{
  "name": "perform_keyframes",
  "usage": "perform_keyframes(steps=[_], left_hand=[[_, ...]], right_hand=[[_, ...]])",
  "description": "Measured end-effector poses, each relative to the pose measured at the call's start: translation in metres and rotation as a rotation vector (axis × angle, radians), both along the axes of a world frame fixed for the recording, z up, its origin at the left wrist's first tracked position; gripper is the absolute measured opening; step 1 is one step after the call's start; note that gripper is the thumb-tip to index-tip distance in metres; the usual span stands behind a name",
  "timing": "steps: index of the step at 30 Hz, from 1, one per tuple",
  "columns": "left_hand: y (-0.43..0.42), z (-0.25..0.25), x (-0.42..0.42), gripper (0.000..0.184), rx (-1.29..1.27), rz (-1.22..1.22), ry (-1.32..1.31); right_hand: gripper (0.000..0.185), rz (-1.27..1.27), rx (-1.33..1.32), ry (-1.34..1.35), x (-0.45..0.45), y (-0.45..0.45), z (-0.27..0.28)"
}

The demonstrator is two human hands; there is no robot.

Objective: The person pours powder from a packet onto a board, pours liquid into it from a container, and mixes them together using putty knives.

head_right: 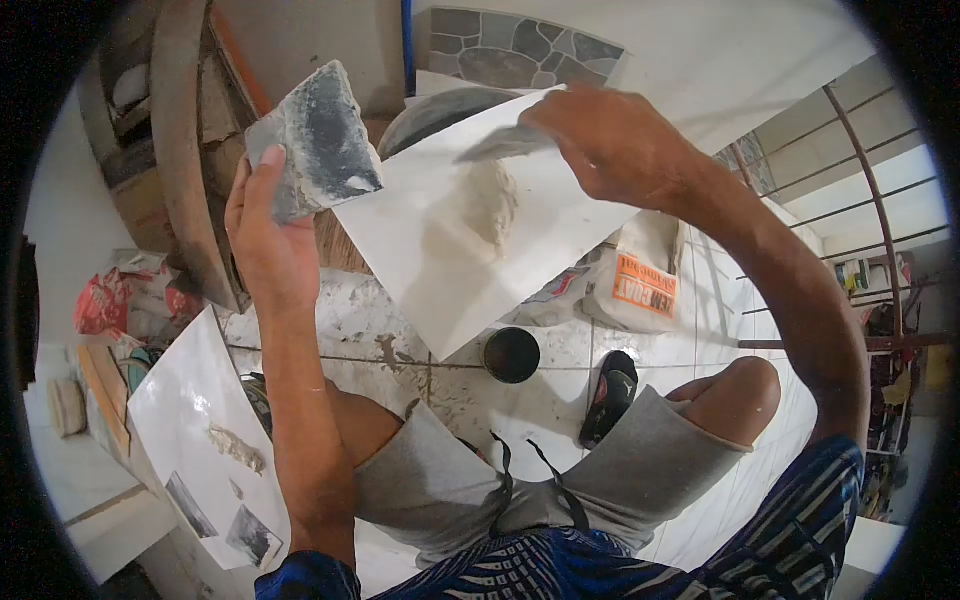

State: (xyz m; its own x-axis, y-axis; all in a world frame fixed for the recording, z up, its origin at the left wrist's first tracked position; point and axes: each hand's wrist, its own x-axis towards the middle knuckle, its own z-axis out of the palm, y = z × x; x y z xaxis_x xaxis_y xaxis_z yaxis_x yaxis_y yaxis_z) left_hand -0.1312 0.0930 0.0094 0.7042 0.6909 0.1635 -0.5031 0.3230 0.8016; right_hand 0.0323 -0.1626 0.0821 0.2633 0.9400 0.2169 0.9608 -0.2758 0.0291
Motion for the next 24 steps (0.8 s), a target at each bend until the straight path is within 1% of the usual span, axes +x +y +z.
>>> perform_keyframes(steps=[3, 4, 6, 7, 9, 10, 13, 14, 16, 17, 19, 20, 21, 22, 24], left_hand=[[-0.003, 0.001, 0.000, 0.035, 0.117, -0.012, 0.077], [-0.005, 0.001, 0.000, 0.036, 0.164, -0.016, 0.104], [-0.008, 0.000, 0.003, 0.028, 0.272, 0.027, 0.155], [-0.009, 0.000, 0.005, 0.025, 0.327, 0.049, 0.177], [-0.013, -0.003, 0.010, 0.027, 0.378, 0.055, 0.194], [-0.014, -0.005, 0.012, 0.029, 0.403, 0.061, 0.205], [-0.011, -0.009, 0.013, 0.031, 0.613, 0.084, 0.347], [-0.012, -0.011, 0.014, 0.032, 0.620, 0.073, 0.357], [-0.017, -0.012, 0.016, 0.033, 0.639, 0.045, 0.374], [-0.021, -0.013, 0.016, 0.033, 0.712, 0.071, 0.415], [-0.030, -0.013, 0.017, 0.033, 0.854, 0.130, 0.495], [-0.034, -0.012, 0.017, 0.034, 0.892, 0.098, 0.574], [-0.039, -0.011, 0.017, 0.034, 0.887, 0.084, 0.583], [-0.046, -0.009, 0.017, 0.034, 0.883, 0.069, 0.591], [-0.062, -0.007, 0.017, 0.031, 0.928, 0.078, 0.580]], right_hand=[[0.019, -0.297, 0.017, 0.194, -0.004, -0.005, 0.000], [0.019, -0.412, -0.048, 0.300, 0.003, -0.007, -0.001], [0.020, -0.645, -0.179, 0.509, 0.032, -0.014, -0.002], [0.019, -0.703, -0.144, 0.666, 0.050, -0.023, -0.010], [0.018, -0.804, -0.065, 0.981, 0.084, -0.044, -0.046], [0.016, -0.808, 0.011, 1.104, 0.089, -0.048, -0.059], [0.013, -0.765, 0.030, 1.113, 0.083, -0.037, -0.088], [0.009, -0.588, 0.022, 1.075, 0.081, -0.033, -0.099], [0.008, -0.659, 0.001, 0.994, 0.047, -0.003, -0.076], [0.008, -0.695, -0.009, 0.953, 0.035, 0.009, -0.067], [0.015, -0.655, -0.058, 0.923, 0.028, 0.019, -0.059], [0.017, -0.645, -0.077, 0.900, 0.014, 0.027, -0.048], [0.020, -0.637, -0.095, 0.877, 0.005, 0.031, -0.042], [0.022, -0.617, -0.039, 0.942, 0.003, 0.030, -0.049], [0.021, -0.672, -0.076, 0.905, -0.012, 0.037, -0.037]])
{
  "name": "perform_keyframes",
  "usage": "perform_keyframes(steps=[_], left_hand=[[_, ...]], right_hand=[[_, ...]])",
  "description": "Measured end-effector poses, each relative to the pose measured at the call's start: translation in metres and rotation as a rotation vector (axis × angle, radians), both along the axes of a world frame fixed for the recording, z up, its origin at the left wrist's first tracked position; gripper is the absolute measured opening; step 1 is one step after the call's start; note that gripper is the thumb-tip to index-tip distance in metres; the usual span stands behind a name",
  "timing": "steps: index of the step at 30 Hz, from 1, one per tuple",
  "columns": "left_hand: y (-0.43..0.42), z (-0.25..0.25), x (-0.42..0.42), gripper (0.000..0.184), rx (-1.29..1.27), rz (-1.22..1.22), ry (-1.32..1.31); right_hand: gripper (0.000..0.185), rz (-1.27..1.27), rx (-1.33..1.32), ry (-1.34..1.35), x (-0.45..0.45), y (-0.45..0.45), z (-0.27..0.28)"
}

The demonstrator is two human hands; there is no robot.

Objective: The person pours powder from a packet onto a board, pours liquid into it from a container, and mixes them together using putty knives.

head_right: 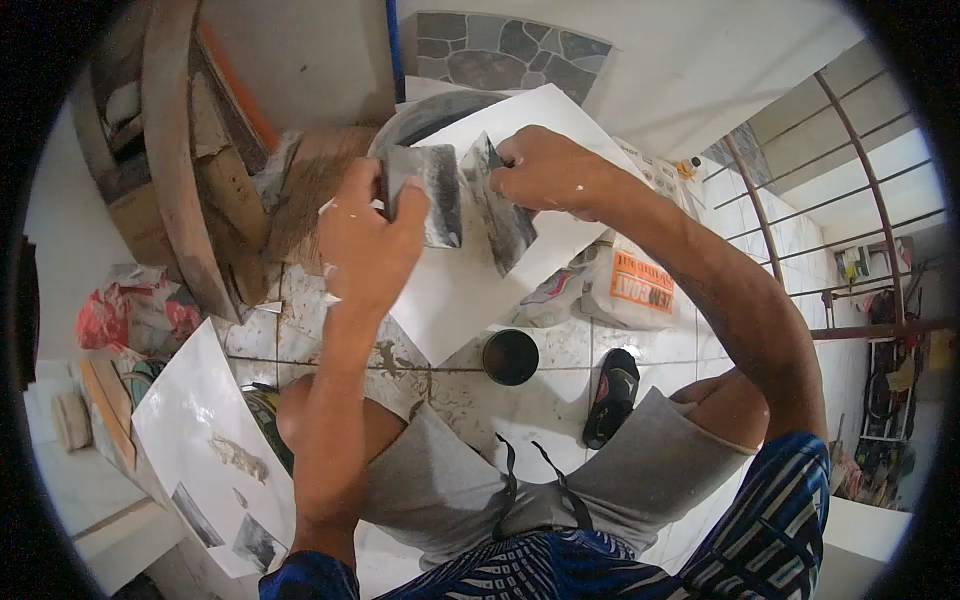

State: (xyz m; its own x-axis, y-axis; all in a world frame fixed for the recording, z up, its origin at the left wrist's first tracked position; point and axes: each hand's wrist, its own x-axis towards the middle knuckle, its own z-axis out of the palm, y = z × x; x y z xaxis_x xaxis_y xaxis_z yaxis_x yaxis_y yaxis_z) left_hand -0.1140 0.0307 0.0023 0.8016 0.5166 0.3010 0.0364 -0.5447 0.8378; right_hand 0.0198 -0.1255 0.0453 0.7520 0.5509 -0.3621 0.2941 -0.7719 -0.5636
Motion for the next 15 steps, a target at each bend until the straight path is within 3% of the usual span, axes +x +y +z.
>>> perform_keyframes(steps=[2, 5, 8, 12, 15], left_hand=[[-0.012, -0.004, 0.004, 0.029, -0.012, -0.031, 0.034], [-0.026, -0.007, 0.006, 0.027, 0.024, -0.060, 0.074], [-0.027, -0.008, 0.008, 0.027, 0.109, -0.090, 0.071], [-0.013, -0.013, 0.011, 0.027, 0.199, -0.084, 0.045], [0.003, -0.005, 0.009, 0.030, 0.136, -0.105, 0.013]], right_hand=[[0.021, -0.046, -0.025, 0.026, -0.019, 0.008, 0.019], [0.021, -0.107, 0.171, 0.071, -0.020, 0.002, 0.005], [0.022, -0.072, 0.001, -0.050, -0.037, -0.008, 0.031], [0.023, -0.197, 0.203, 0.023, -0.046, -0.048, 0.042], [0.025, -0.420, 0.276, 0.203, -0.047, -0.093, 0.007]])
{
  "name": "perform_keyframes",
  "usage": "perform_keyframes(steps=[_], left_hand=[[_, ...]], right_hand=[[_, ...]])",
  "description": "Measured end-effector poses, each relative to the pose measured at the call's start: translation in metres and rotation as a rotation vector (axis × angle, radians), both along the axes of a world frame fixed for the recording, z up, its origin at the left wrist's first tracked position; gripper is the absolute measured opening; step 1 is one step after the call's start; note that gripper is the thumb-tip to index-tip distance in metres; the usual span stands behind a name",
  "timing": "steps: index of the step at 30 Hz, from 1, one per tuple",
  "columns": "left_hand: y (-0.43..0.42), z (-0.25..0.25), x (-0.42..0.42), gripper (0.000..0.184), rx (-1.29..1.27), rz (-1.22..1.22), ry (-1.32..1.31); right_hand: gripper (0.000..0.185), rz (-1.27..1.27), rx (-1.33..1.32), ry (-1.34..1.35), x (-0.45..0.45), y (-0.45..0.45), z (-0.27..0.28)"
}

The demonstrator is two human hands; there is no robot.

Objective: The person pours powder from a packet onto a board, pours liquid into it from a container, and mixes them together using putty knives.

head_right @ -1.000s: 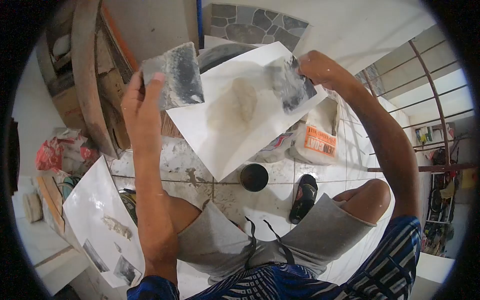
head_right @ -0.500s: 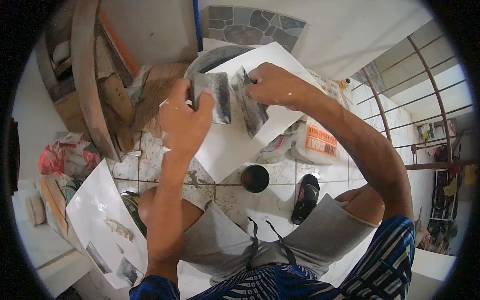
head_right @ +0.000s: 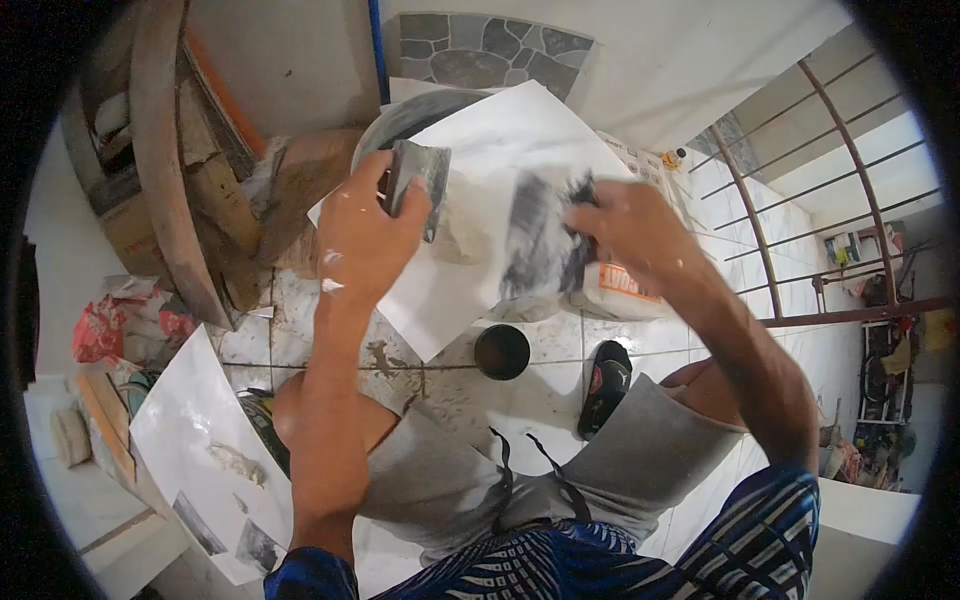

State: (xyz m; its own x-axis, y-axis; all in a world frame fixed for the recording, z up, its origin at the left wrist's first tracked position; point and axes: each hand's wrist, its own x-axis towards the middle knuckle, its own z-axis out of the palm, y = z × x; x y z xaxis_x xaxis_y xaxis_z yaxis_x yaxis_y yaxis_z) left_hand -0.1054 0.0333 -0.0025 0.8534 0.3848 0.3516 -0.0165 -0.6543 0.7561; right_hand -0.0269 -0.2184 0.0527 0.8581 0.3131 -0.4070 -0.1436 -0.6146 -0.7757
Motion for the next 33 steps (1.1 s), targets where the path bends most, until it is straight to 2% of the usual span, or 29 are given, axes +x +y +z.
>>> perform_keyframes(steps=[2, 4, 7, 10, 13, 16, 17, 20, 23, 27, 30, 33], left_hand=[[0.012, 0.005, -0.002, 0.032, -0.064, -0.042, -0.039], [0.021, 0.006, -0.006, 0.034, -0.057, -0.065, -0.115], [0.033, 0.004, -0.005, 0.031, -0.005, -0.140, -0.190], [0.030, 0.009, -0.011, 0.028, 0.122, -0.152, -0.233], [0.024, 0.013, -0.014, 0.026, 0.098, -0.220, -0.177], [0.015, 0.009, -0.012, 0.026, 0.102, -0.254, -0.162], [0.012, 0.006, -0.008, 0.025, 0.126, -0.279, -0.190], [0.003, 0.006, -0.005, 0.029, 0.093, -0.273, -0.057], [0.003, 0.006, -0.002, 0.028, 0.174, -0.207, -0.056], [0.007, -0.002, 0.002, 0.030, 0.157, -0.141, 0.030], [0.012, 0.001, 0.003, 0.031, 0.067, -0.071, 0.019], [0.024, -0.001, 0.003, 0.032, 0.010, 0.039, -0.054]], right_hand=[[0.026, -0.158, 0.173, 0.159, -0.026, -0.006, -0.007], [0.021, -0.310, 0.223, 0.240, -0.048, -0.001, -0.019], [0.023, -0.320, 0.511, 0.255, -0.064, 0.009, -0.052], [0.024, -0.344, 0.578, 0.268, -0.059, 0.040, -0.071], [0.025, -0.296, 0.527, 0.254, -0.044, 0.059, -0.077], [0.025, -0.291, 0.651, 0.218, -0.040, 0.076, -0.058], [0.025, -0.249, 0.643, 0.186, -0.034, 0.077, -0.058], [0.021, -0.169, 0.526, 0.157, -0.027, 0.077, -0.042], [0.021, -0.134, 0.488, 0.117, -0.031, 0.075, -0.018], [0.024, -0.150, 0.388, 0.010, -0.012, 0.043, 0.005], [0.023, -0.158, 0.082, -0.060, 0.016, 0.002, 0.007], [0.018, -0.271, 0.101, 0.071, 0.061, -0.062, -0.041]])
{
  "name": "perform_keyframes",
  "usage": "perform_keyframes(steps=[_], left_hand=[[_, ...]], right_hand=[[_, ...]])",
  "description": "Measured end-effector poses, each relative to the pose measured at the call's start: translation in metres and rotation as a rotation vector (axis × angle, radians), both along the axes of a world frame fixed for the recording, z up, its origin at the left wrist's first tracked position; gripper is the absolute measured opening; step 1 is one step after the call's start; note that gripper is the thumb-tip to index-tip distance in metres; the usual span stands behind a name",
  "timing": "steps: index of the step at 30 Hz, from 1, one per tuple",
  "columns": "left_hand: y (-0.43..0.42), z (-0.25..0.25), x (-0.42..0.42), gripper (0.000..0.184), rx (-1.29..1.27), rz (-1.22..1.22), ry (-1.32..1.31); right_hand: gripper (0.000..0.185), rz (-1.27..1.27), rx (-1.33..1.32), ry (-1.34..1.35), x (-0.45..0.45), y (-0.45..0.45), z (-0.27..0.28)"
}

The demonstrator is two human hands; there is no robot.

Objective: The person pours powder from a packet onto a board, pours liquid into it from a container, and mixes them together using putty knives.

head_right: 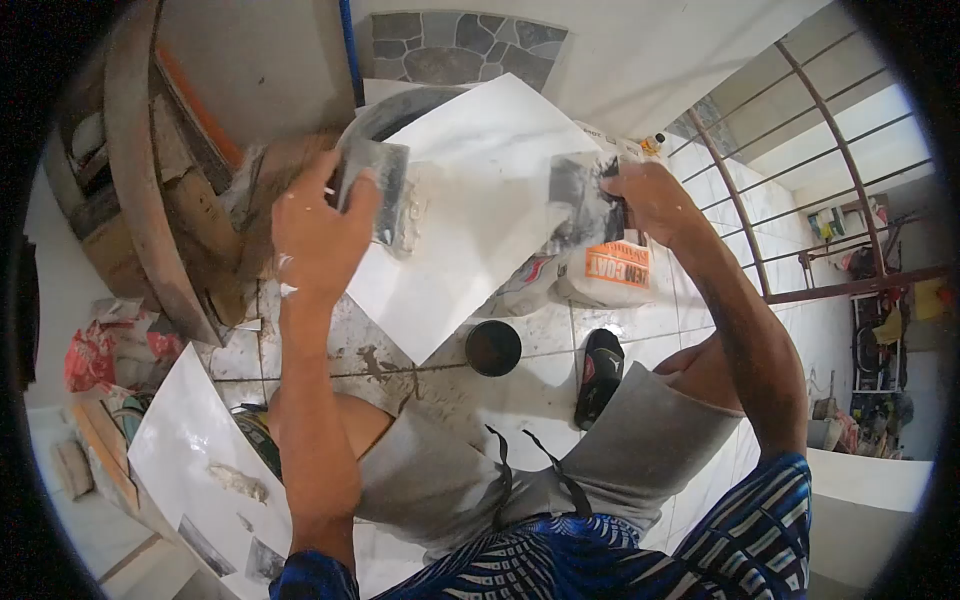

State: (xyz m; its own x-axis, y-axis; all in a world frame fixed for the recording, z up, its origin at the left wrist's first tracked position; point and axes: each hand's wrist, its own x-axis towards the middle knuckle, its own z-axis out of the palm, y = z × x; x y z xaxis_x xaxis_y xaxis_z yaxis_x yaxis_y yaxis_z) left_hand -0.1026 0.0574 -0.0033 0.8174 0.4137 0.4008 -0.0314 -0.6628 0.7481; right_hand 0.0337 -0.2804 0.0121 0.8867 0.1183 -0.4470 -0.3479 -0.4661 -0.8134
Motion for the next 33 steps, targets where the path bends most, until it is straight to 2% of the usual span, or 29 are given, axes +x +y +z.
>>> perform_keyframes(steps=[2, 5, 7, 9, 11, 17, 19, 23, 26, 27, 30, 33], left_hand=[[0.005, 0.004, -0.002, 0.033, -0.073, 0.033, 0.016], [0.011, 0.004, -0.004, 0.034, -0.179, 0.058, 0.027], [0.011, 0.002, -0.004, 0.034, -0.186, 0.076, 0.007], [0.013, 0.000, -0.004, 0.034, -0.126, 0.111, -0.036], [0.013, 0.000, -0.006, 0.034, -0.132, 0.128, 0.028], [-0.004, -0.004, -0.008, 0.030, -0.131, 0.074, -0.013], [-0.016, -0.001, -0.008, 0.027, -0.169, 0.032, -0.014], [-0.040, -0.015, 0.000, 0.024, -0.078, 0.023, -0.015], [-0.037, -0.014, 0.002, 0.024, 0.024, 0.052, -0.032], [-0.033, -0.014, 0.002, 0.024, 0.053, 0.075, -0.048], [-0.016, -0.008, -0.002, 0.035, -0.019, 0.150, 0.093], [0.005, -0.005, -0.005, 0.039, -0.206, 0.160, 0.023]], right_hand=[[0.015, 0.428, -0.310, -0.303, 0.018, -0.015, -0.019], [0.021, 0.503, -0.405, -0.327, 0.019, 0.010, -0.015], [0.021, 0.198, -0.169, -0.076, 0.016, 0.052, -0.009], [0.021, 0.285, -0.141, -0.080, 0.028, 0.081, -0.025], [0.020, 0.362, -0.103, -0.060, 0.031, 0.104, -0.031], [0.021, 0.468, -0.041, -0.051, 0.002, 0.143, -0.002], [0.021, 0.456, -0.062, -0.067, -0.011, 0.149, 0.011], [0.023, 0.534, -0.169, -0.160, -0.025, 0.146, 0.025], [0.024, 0.590, -0.353, -0.230, -0.042, 0.146, 0.054], [0.026, 0.593, -0.301, -0.234, -0.040, 0.143, 0.055], [0.034, 0.586, -0.182, -0.262, -0.017, 0.126, 0.055], [0.026, 0.590, -0.395, -0.332, 0.037, 0.118, 0.047]])
